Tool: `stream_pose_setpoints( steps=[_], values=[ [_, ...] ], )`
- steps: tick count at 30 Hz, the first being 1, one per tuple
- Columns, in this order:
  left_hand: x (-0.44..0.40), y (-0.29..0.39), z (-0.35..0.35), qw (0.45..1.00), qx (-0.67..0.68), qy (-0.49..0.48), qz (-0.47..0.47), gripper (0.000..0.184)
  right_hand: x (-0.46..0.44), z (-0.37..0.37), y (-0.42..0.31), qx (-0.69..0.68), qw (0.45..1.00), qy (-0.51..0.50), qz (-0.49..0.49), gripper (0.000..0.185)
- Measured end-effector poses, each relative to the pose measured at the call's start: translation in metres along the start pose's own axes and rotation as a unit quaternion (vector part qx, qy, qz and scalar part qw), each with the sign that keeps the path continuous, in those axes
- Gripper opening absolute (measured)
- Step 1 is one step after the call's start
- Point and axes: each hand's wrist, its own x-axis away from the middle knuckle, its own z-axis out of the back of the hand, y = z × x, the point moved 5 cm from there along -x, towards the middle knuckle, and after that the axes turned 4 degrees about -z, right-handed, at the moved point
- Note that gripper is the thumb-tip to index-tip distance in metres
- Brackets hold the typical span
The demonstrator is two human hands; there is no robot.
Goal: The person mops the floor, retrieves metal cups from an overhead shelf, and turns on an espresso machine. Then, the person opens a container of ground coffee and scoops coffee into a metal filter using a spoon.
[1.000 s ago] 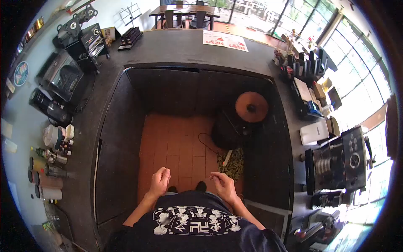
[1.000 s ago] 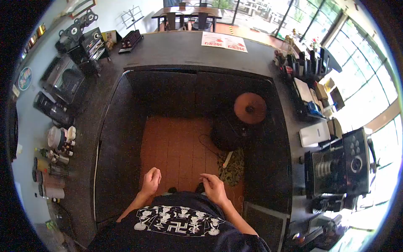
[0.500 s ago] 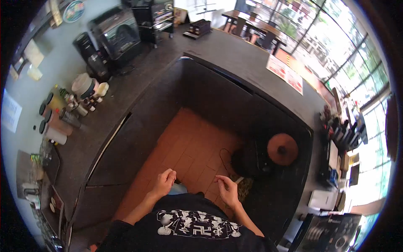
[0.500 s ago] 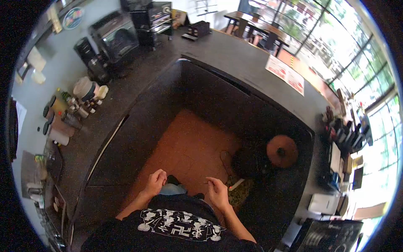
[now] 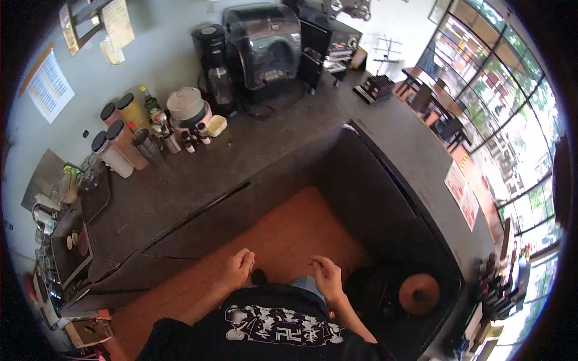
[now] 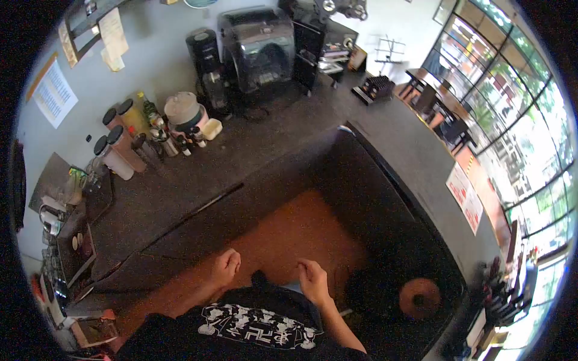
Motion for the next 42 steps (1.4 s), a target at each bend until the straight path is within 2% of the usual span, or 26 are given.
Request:
stream_pose_setpoints(
  steps=[4, 7, 11, 14, 17, 20, 24, 29, 34, 36, 38, 42],
  values=[
    [-0.014, -0.025, 0.006, 0.998, 0.004, 0.045, 0.036, 0.036, -0.054, -0.017, 0.034, -0.053, 0.997, -0.051, 0.003, 0.021],
    [-0.037, -0.027, 0.008, 0.996, 0.001, 0.082, 0.046, 0.036, -0.104, -0.016, -0.002, -0.091, 0.990, -0.106, -0.018, 0.021],
    [-0.073, -0.003, 0.005, 0.987, -0.030, 0.143, 0.062, 0.035, -0.184, -0.016, -0.013, -0.023, 0.982, -0.175, 0.074, 0.022],
    [-0.108, 0.012, 0.005, 0.981, -0.024, 0.185, 0.048, 0.036, -0.243, -0.003, -0.047, -0.049, 0.968, -0.201, 0.142, 0.022],
    [-0.140, 0.032, 0.006, 0.974, -0.011, 0.223, 0.042, 0.035, -0.304, 0.002, -0.064, -0.064, 0.958, -0.248, 0.133, 0.021],
    [-0.155, 0.047, 0.012, 0.961, 0.014, 0.273, 0.033, 0.030, -0.353, -0.003, -0.093, -0.084, 0.941, -0.230, 0.233, 0.019],
    [-0.174, 0.057, 0.040, 0.923, 0.155, 0.348, -0.045, 0.015, -0.395, -0.014, -0.157, -0.083, 0.919, -0.259, 0.287, 0.018],
    [-0.193, 0.130, 0.109, 0.926, 0.038, 0.360, -0.106, 0.010, -0.427, -0.017, -0.267, -0.132, 0.869, -0.224, 0.421, 0.023],
    [-0.235, 0.234, 0.200, 0.911, -0.134, 0.315, -0.230, 0.014, -0.452, -0.009, -0.386, -0.154, 0.854, -0.170, 0.467, 0.038],
    [-0.259, 0.295, 0.231, 0.887, -0.200, 0.311, -0.275, 0.015, -0.460, 0.000, -0.436, -0.142, 0.848, -0.120, 0.496, 0.041],
    [-0.286, 0.363, 0.248, 0.813, -0.279, 0.334, -0.387, 0.020, -0.476, 0.007, -0.483, -0.142, 0.838, -0.066, 0.523, 0.045],
    [-0.336, 0.482, 0.260, 0.639, -0.430, 0.370, -0.519, 0.030, -0.512, 0.027, -0.574, -0.124, 0.823, 0.015, 0.553, 0.048]
  ],
)
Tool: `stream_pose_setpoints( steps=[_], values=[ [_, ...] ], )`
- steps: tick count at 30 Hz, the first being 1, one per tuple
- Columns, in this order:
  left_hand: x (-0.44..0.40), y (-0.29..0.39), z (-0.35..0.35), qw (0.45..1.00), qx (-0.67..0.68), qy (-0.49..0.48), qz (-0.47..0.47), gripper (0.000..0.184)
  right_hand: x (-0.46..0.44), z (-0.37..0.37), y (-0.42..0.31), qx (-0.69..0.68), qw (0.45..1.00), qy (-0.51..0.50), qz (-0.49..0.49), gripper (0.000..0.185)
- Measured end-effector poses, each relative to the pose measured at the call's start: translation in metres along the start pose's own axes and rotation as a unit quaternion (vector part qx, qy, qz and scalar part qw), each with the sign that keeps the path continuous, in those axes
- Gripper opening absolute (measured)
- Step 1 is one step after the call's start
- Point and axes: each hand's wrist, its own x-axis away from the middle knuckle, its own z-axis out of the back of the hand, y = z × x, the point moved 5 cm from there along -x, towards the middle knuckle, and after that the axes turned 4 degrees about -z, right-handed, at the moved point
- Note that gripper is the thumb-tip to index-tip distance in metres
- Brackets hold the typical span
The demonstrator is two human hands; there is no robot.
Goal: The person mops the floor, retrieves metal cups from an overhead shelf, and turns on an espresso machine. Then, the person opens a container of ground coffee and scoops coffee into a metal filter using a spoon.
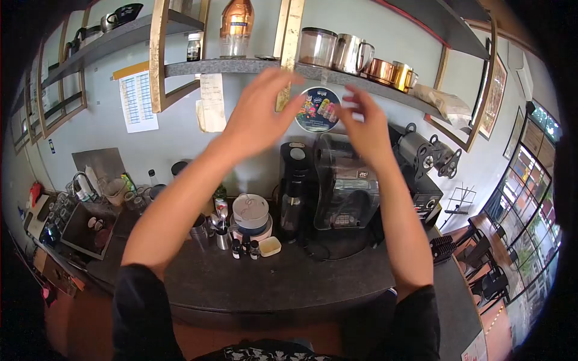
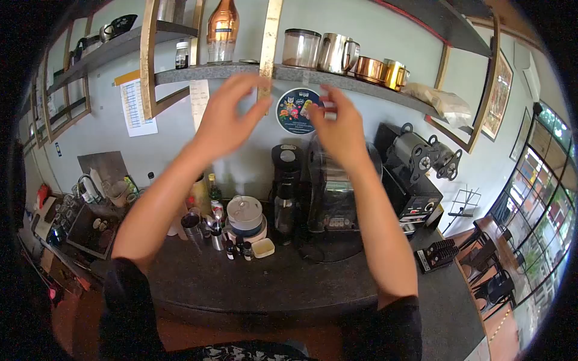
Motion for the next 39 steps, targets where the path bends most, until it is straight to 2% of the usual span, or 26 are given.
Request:
stream_pose_setpoints(
  steps=[3, 6, 7, 9, 13, 14, 17, 18, 20, 22, 25, 27, 29, 30, 31, 32, 34, 35, 37, 38, 39],
  values=[
    [-0.062, -0.022, -0.034, 0.999, -0.016, 0.024, 0.031, 0.037, -0.067, 0.005, 0.020, 0.022, 1.000, 0.017, -0.012, 0.046],
    [-0.102, -0.048, -0.078, 0.997, -0.046, 0.039, 0.054, 0.044, -0.100, 0.000, 0.019, 0.011, 0.995, 0.010, -0.094, 0.044],
    [-0.110, -0.054, -0.088, 0.996, -0.063, 0.036, 0.060, 0.045, -0.109, -0.004, 0.024, 0.006, 0.996, 0.008, -0.084, 0.044],
    [-0.123, -0.069, -0.104, 0.987, -0.111, 0.006, 0.118, 0.052, -0.120, -0.011, 0.029, -0.008, 0.998, 0.009, -0.065, 0.044],
    [-0.128, -0.088, -0.124, 0.963, -0.166, -0.008, 0.213, 0.060, -0.128, -0.017, 0.032, 0.014, 0.995, -0.002, -0.098, 0.049],
    [-0.128, -0.096, -0.129, 0.947, -0.200, -0.050, 0.247, 0.099, -0.132, -0.021, 0.037, -0.007, 0.994, -0.032, -0.101, 0.053],
    [-0.123, -0.120, -0.140, 0.929, -0.184, -0.056, 0.315, 0.109, -0.140, -0.031, 0.057, -0.042, 0.994, -0.023, -0.102, 0.053],
    [-0.124, -0.130, -0.140, 0.926, -0.181, -0.072, 0.324, 0.121, -0.141, -0.031, 0.060, -0.042, 0.994, -0.024, -0.099, 0.049],
    [-0.120, -0.142, -0.147, 0.923, -0.179, -0.068, 0.333, 0.117, -0.142, -0.030, 0.066, -0.043, 0.994, -0.030, -0.092, 0.043],
    [-0.119, -0.114, -0.134, 0.922, -0.129, -0.066, 0.359, 0.120, -0.139, -0.030, 0.069, -0.076, 0.993, -0.018, -0.089, 0.043],
    [-0.117, -0.105, -0.131, 0.932, -0.151, -0.035, 0.328, 0.117, -0.143, -0.026, 0.071, -0.089, 0.992, 0.001, -0.085, 0.044],
    [-0.117, -0.087, -0.125, 0.950, -0.114, 0.007, 0.290, 0.102, -0.148, -0.023, 0.072, -0.067, 0.994, 0.039, -0.073, 0.046],
    [-0.117, -0.052, -0.104, 0.956, -0.093, 0.014, 0.277, 0.093, -0.126, -0.003, 0.039, -0.071, 0.995, 0.069, -0.031, 0.059],
    [-0.113, -0.033, -0.092, 0.968, -0.067, 0.036, 0.239, 0.086, -0.118, 0.008, 0.034, -0.040, 0.994, 0.081, 0.054, 0.065],
    [-0.102, -0.017, -0.080, 0.976, -0.044, 0.059, 0.206, 0.080, -0.107, 0.020, 0.033, -0.068, 0.993, 0.089, 0.037, 0.066],
    [-0.086, -0.006, -0.076, 0.980, 0.032, 0.055, 0.187, 0.070, -0.082, 0.019, 0.012, -0.140, 0.988, 0.068, -0.005, 0.070],
    [-0.039, 0.015, -0.055, 0.977, 0.131, 0.025, 0.169, 0.079, -0.025, 0.021, -0.009, -0.239, 0.970, 0.003, -0.041, 0.064],
    [-0.010, 0.029, -0.041, 0.973, 0.157, -0.002, 0.170, 0.100, 0.009, 0.018, -0.017, -0.230, 0.971, -0.045, -0.038, 0.062],
    [0.070, 0.057, -0.018, 0.987, -0.003, 0.025, 0.156, 0.087, 0.086, 0.003, -0.016, -0.165, 0.970, -0.160, -0.081, 0.058],
    [0.113, 0.063, -0.010, 0.979, 0.030, -0.007, 0.200, 0.090, 0.128, -0.013, -0.011, -0.200, 0.952, -0.202, -0.116, 0.063],
    [0.157, 0.069, -0.001, 0.967, 0.066, -0.042, 0.242, 0.092, 0.173, -0.029, 0.004, -0.243, 0.909, -0.264, -0.214, 0.071]
  ],
)
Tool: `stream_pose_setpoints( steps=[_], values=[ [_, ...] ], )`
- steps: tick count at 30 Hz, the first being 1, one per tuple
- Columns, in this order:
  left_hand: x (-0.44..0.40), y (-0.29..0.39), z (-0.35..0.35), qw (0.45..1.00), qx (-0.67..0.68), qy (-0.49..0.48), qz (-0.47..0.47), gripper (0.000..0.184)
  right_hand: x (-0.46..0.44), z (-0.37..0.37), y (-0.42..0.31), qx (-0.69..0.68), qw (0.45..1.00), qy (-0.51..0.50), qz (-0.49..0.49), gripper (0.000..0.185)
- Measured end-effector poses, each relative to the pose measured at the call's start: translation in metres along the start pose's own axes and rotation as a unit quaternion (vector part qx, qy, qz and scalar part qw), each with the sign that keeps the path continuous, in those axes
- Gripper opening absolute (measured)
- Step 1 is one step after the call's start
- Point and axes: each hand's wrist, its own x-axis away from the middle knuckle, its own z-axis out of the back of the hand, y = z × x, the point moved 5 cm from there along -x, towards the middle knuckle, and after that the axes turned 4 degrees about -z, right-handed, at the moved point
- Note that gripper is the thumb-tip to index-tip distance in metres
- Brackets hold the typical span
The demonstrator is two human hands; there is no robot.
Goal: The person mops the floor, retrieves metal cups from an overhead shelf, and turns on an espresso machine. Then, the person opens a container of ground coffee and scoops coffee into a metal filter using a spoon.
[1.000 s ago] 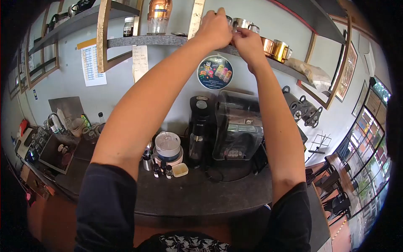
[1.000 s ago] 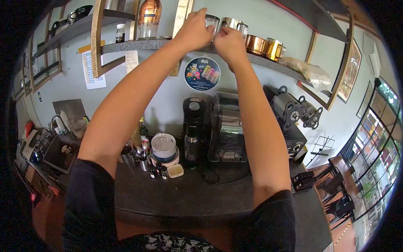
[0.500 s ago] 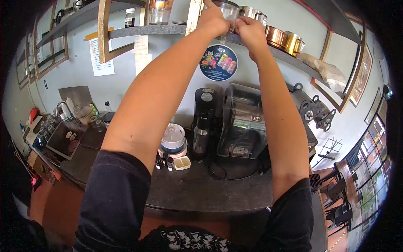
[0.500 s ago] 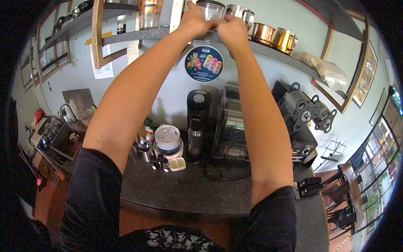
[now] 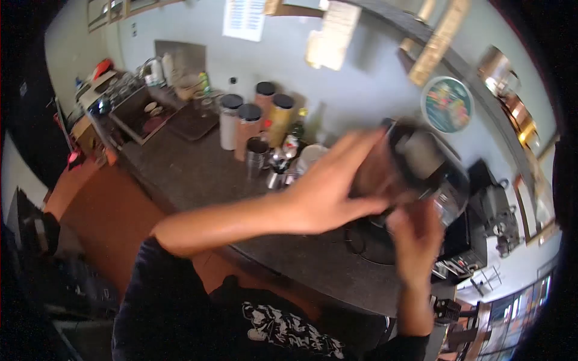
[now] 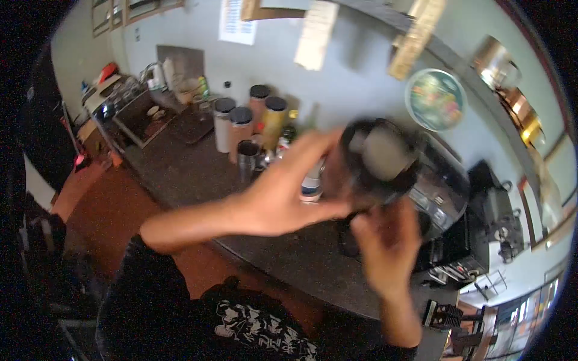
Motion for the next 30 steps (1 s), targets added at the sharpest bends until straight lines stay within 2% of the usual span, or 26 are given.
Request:
stream_pose_setpoints(
  steps=[1, 2, 4, 6, 9, 12, 15, 17, 20, 27, 29, 30],
  values=[
    [0.046, -0.017, 0.002, 0.998, 0.005, -0.033, 0.052, 0.094, 0.017, -0.026, 0.036, -0.013, 0.999, -0.027, 0.014, 0.070],
    [0.093, -0.032, 0.003, 0.992, 0.012, -0.066, 0.106, 0.096, 0.033, -0.055, 0.072, -0.041, 0.993, -0.061, -0.088, 0.068],
    [0.175, -0.052, 0.011, 0.982, -0.014, -0.072, 0.175, 0.098, 0.066, -0.115, 0.157, -0.025, 0.986, -0.101, -0.129, 0.066],
    [0.241, -0.077, 0.027, 0.937, 0.050, -0.069, 0.340, 0.099, 0.088, -0.179, 0.206, -0.022, 0.970, -0.153, -0.188, 0.069],
    [0.314, -0.107, 0.067, 0.911, -0.177, -0.091, 0.360, 0.100, 0.093, -0.263, 0.250, 0.032, 0.962, -0.205, -0.179, 0.071],
    [0.355, -0.142, 0.114, 0.889, -0.171, -0.046, 0.422, 0.101, 0.072, -0.333, 0.250, 0.045, 0.963, -0.244, -0.102, 0.063],
    [0.370, -0.177, 0.159, 0.876, -0.179, -0.011, 0.448, 0.104, 0.037, -0.381, 0.232, 0.034, 0.946, -0.293, -0.132, 0.070],
    [0.373, -0.208, 0.183, 0.864, -0.171, -0.005, 0.473, 0.105, 0.023, -0.401, 0.243, 0.058, 0.944, -0.287, -0.149, 0.071],
    [0.386, -0.254, 0.203, 0.858, -0.178, 0.014, 0.482, 0.105, 0.014, -0.413, 0.247, 0.044, 0.944, -0.282, -0.165, 0.070],
    [0.395, -0.294, 0.202, 0.855, -0.206, 0.009, 0.476, 0.102, 0.010, -0.415, 0.257, 0.046, 0.937, -0.292, -0.186, 0.063],
    [0.398, -0.303, 0.199, 0.842, -0.191, 0.015, 0.504, 0.102, 0.009, -0.405, 0.256, 0.049, 0.947, -0.268, -0.173, 0.060],
    [0.390, -0.304, 0.199, 0.865, -0.133, 0.014, 0.483, 0.102, 0.010, -0.397, 0.256, 0.057, 0.954, -0.248, -0.158, 0.059]
  ],
)
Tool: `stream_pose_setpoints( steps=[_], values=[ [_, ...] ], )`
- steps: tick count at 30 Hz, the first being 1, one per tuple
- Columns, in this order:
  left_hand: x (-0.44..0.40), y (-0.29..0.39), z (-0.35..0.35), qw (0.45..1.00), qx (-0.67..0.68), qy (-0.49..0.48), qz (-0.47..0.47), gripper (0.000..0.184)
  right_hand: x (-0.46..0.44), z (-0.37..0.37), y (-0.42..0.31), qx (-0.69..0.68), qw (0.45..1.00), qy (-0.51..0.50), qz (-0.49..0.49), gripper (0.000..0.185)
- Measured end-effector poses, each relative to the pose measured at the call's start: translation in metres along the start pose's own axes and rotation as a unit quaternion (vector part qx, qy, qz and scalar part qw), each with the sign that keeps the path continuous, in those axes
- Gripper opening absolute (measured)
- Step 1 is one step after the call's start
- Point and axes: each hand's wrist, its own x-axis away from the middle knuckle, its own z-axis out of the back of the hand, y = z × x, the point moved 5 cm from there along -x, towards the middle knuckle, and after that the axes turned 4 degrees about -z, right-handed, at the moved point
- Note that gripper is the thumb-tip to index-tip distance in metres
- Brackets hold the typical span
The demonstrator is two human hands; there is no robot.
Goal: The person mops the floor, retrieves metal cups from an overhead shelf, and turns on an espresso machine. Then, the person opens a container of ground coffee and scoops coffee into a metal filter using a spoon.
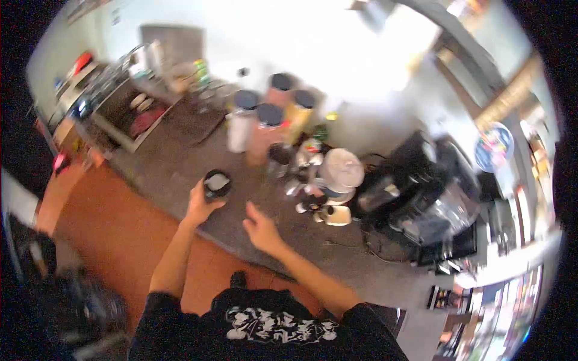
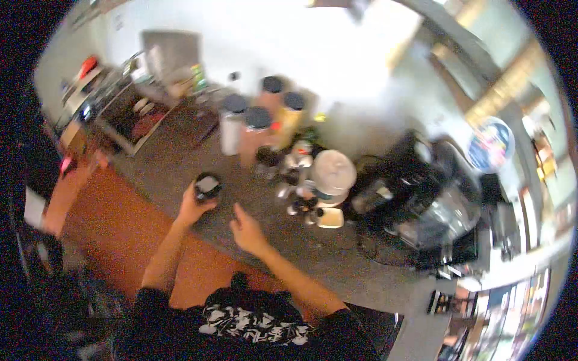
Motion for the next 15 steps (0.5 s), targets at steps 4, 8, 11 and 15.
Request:
stream_pose_setpoints(
  steps=[4, 8, 11, 15],
  values=[
    [0.017, -0.004, 0.000, 0.972, -0.073, 0.153, -0.164, 0.124, 0.030, 0.072, -0.021, -0.075, 0.997, 0.020, 0.030, 0.052],
    [0.040, 0.073, -0.015, 0.941, 0.041, 0.279, -0.185, 0.101, 0.109, 0.214, -0.107, 0.032, 0.978, 0.170, 0.117, 0.037],
    [0.023, 0.186, -0.039, 0.935, 0.052, 0.187, -0.298, 0.050, 0.173, 0.344, -0.174, 0.071, 0.906, 0.353, 0.221, 0.024],
    [-0.008, 0.416, -0.061, 0.832, 0.081, 0.121, -0.536, 0.025, 0.240, 0.495, -0.264, 0.051, 0.778, 0.568, 0.262, 0.032]
  ],
)
